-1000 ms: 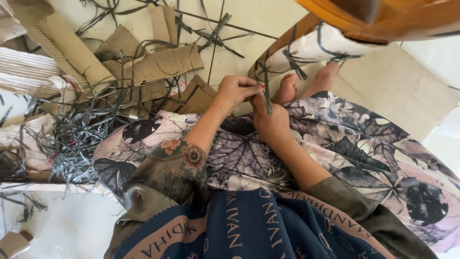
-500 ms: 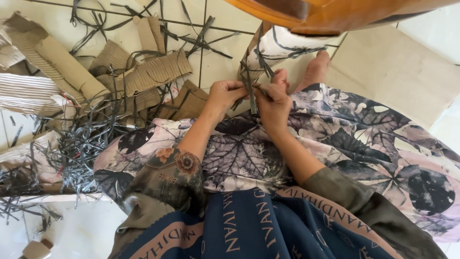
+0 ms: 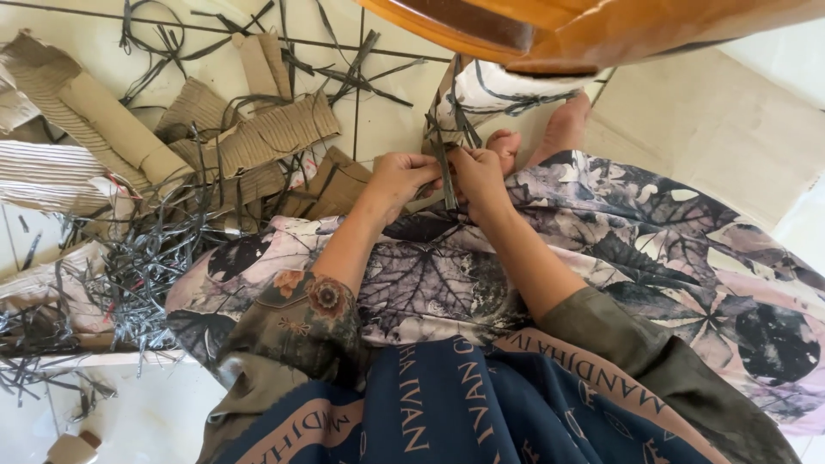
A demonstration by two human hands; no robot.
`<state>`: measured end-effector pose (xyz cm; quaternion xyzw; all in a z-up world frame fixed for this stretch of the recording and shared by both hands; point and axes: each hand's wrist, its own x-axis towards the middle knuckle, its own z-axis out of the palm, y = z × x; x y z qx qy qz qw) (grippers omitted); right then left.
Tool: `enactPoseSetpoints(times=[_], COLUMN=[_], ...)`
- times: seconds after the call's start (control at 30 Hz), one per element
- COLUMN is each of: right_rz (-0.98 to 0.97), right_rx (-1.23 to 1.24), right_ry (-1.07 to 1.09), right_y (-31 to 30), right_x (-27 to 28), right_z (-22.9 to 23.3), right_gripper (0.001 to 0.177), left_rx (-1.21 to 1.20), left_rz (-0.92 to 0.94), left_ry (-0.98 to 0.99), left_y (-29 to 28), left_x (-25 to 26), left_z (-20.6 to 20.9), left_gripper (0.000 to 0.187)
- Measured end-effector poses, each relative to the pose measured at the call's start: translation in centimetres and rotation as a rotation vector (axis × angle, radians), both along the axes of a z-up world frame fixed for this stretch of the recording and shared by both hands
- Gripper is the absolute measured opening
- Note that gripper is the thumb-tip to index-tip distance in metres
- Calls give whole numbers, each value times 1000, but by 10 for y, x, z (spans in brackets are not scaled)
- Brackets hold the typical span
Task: Wrapping a wooden chair leg with protective cardboard and securing it with wire ties
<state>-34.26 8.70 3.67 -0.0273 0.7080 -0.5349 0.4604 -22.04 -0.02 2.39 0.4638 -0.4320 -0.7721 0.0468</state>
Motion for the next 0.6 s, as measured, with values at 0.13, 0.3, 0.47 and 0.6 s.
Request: enactPoseSetpoints(times=[0.13, 0.3, 0.47, 0.6], right_rz=[-22, -106, -200, -317], right_rx=[30, -59, -183, -213], right_ry=[-105, -212, -258, -268], right_y=[-2, 12, 20, 27], right_x=[2, 1, 2, 10], right_z=[23, 0, -34, -20], right_gripper=[27, 25, 31, 37], left_rx=[-11, 2, 56, 52], left_rz=[-5, -6, -3, -25], left_ry=[21, 23, -6, -9], left_y=[0, -2, -2, -2], left_x=[0, 1, 4, 4], left_z=[3, 0, 10, 2], left_gripper=[22, 18, 17, 16])
